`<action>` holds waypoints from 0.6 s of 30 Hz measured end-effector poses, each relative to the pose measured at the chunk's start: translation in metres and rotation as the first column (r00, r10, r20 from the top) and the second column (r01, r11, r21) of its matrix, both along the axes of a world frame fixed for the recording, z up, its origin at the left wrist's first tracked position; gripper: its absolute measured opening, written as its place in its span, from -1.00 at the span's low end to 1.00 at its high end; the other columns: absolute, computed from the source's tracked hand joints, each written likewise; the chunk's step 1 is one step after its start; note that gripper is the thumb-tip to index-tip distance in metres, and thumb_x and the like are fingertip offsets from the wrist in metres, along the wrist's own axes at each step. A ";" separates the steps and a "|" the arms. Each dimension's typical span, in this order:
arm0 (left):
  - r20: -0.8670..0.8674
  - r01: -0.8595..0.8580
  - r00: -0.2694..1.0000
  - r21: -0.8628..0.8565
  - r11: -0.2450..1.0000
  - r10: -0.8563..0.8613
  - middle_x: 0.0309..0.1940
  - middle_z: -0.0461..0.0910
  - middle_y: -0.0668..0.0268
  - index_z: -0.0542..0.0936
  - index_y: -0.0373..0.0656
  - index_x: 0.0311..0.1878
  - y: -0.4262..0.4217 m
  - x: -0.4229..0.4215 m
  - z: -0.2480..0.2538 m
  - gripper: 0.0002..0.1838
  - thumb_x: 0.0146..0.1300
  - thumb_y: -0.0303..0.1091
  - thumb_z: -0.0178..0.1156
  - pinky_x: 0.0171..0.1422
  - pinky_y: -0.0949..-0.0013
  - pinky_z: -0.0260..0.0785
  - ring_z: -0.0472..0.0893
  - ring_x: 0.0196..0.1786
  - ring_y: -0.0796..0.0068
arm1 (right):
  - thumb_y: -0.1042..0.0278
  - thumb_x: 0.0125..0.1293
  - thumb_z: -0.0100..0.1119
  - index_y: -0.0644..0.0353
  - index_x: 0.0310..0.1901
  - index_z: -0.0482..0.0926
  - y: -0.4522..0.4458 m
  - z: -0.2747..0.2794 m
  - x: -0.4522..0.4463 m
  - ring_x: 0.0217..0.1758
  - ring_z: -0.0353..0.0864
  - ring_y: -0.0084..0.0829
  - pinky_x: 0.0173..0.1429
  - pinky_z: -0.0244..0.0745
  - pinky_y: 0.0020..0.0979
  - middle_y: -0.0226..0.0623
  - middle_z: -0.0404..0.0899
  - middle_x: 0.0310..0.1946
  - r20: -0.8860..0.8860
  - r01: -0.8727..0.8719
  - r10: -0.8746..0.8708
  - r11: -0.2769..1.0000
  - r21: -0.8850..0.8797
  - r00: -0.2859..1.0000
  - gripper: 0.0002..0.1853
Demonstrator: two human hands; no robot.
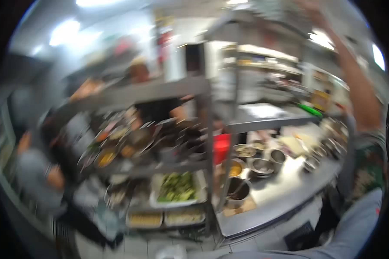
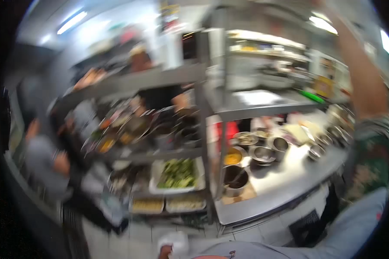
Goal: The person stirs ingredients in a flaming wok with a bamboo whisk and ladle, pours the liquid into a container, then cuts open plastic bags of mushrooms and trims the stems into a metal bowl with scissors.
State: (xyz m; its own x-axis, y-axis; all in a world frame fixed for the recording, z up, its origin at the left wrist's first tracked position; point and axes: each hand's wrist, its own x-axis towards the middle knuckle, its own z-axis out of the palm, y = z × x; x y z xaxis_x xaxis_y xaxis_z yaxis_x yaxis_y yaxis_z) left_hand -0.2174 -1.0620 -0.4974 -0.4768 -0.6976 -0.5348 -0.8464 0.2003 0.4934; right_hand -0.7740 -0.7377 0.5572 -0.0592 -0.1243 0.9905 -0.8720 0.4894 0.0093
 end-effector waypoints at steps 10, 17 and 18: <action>-0.136 -0.514 0.848 0.021 0.857 0.512 -0.04 0.72 -0.03 0.74 -0.28 -0.09 0.140 0.023 0.052 -0.47 0.23 0.08 0.26 0.22 0.12 0.50 0.69 0.08 0.05 | -0.68 0.21 0.00 0.29 0.34 0.49 -0.045 0.059 -0.030 0.35 0.50 -0.01 0.40 0.40 -0.08 0.13 0.49 0.32 0.091 0.149 -0.145 0.988 -0.034 0.985 0.07; -0.300 -0.512 0.818 0.010 0.859 0.491 0.01 0.71 0.01 0.71 -0.21 0.02 0.136 -0.036 0.119 -0.49 0.26 0.06 0.23 0.27 0.16 0.48 0.66 0.14 0.04 | -0.69 0.23 -0.07 0.27 -0.23 0.78 -0.037 0.053 -0.019 -0.16 0.70 0.11 0.06 0.55 0.04 0.10 0.74 -0.27 -0.168 0.189 -0.180 0.981 0.036 0.969 -0.04; -0.380 -0.516 0.791 0.007 0.856 0.480 0.02 0.71 0.02 0.69 -0.22 0.04 0.129 -0.054 0.148 -0.48 0.27 0.06 0.23 0.25 0.18 0.48 0.67 0.13 0.06 | -0.69 0.24 -0.08 0.27 -0.26 0.78 -0.034 0.059 -0.025 -0.20 0.70 0.10 0.00 0.56 0.04 0.08 0.74 -0.31 -0.184 0.199 -0.194 0.980 0.007 0.964 -0.04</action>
State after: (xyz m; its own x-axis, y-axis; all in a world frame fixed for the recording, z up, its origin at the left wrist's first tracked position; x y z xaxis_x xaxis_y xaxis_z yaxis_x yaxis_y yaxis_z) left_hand -0.2711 -0.9333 -0.3495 -0.1927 -0.9282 -0.3181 -0.6102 -0.1405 0.7797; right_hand -0.7985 -0.7714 0.6158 0.0956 -0.1534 0.9835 -0.7413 0.6485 0.1731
